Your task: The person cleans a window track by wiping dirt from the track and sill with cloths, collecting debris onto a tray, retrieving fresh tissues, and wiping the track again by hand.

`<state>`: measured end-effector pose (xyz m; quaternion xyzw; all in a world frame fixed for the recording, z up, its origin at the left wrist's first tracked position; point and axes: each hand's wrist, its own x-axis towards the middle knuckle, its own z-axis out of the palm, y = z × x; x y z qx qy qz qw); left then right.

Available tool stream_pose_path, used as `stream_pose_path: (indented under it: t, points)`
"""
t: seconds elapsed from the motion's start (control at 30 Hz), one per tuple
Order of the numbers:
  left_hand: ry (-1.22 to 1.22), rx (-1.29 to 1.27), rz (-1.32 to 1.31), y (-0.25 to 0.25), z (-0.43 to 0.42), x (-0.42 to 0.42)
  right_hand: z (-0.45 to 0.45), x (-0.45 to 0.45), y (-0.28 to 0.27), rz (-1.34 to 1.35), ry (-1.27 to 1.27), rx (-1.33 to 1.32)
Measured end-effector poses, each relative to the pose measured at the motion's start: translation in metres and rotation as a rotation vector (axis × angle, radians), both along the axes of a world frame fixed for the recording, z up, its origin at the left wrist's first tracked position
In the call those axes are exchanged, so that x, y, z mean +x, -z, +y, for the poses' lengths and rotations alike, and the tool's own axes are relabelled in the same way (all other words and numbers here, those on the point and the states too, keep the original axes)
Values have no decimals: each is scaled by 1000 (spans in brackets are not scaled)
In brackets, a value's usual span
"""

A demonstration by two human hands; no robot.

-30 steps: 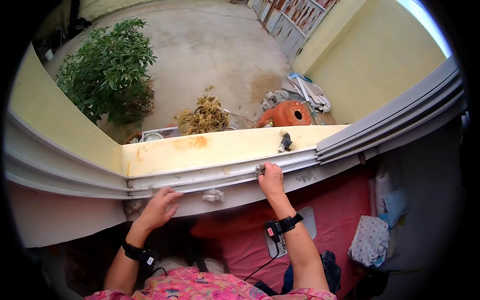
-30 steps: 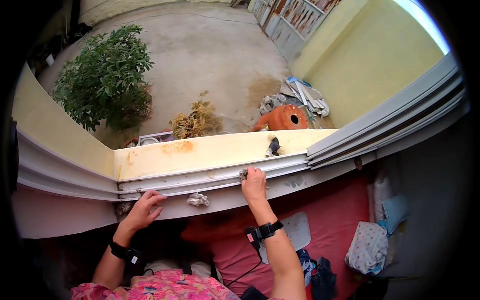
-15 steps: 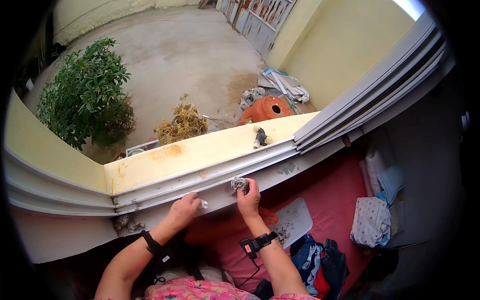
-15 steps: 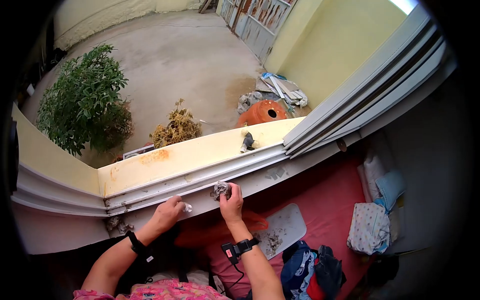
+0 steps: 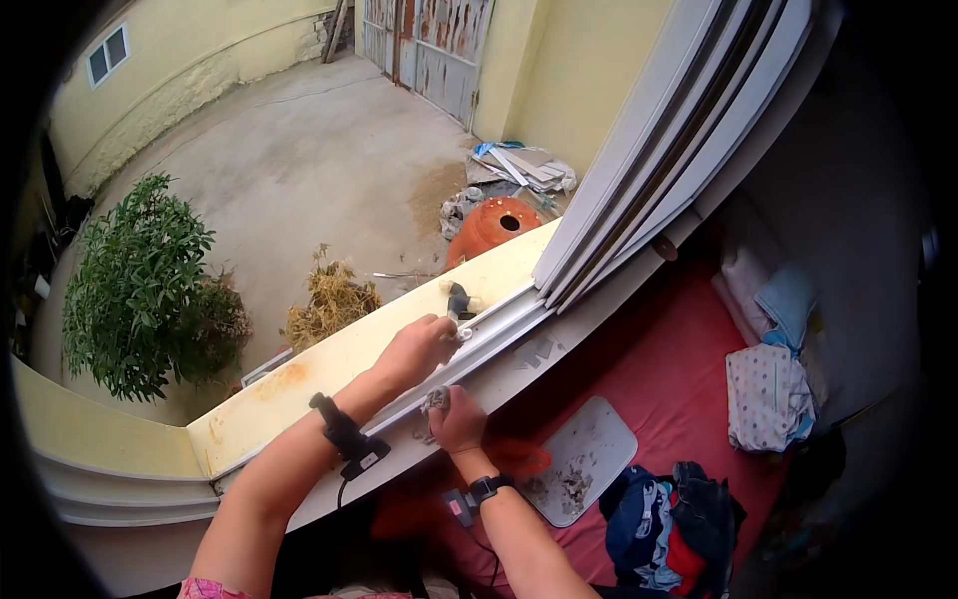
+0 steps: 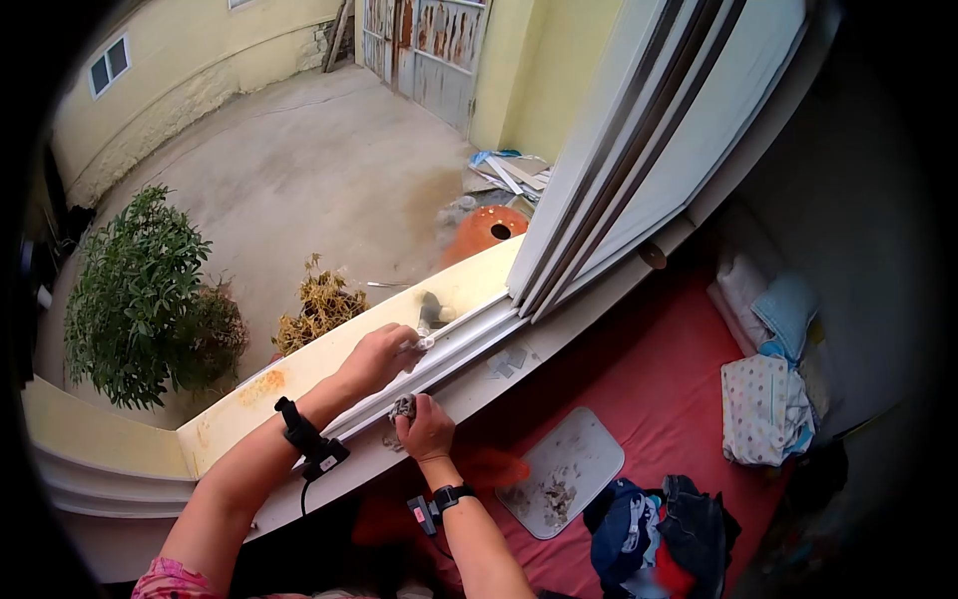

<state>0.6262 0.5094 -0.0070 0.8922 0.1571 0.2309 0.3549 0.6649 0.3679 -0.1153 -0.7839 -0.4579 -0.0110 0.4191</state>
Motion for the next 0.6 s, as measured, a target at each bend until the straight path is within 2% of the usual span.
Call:
stream_pose_path:
  t: [0.23,0.3,0.37,0.43,0.47,0.6]
  points:
    - [141,33,-62,31,12,126,-1,2,-8,45,-45,-25]
    - [140,195,104,35,14,151,-1,1,-6,37,-66,-83]
    - [133,254,142,37,13,168,-2,1,0,42,-58,-52]
    - [-13,57,175,40,12,184,-3,0,2,56,-64,-13]
    - [79,271,182,56,16,191,-3,-1,2,55,-59,-4]
    - [-28,243,181,61,7,197,-6,0,-15,93,-85,-76]
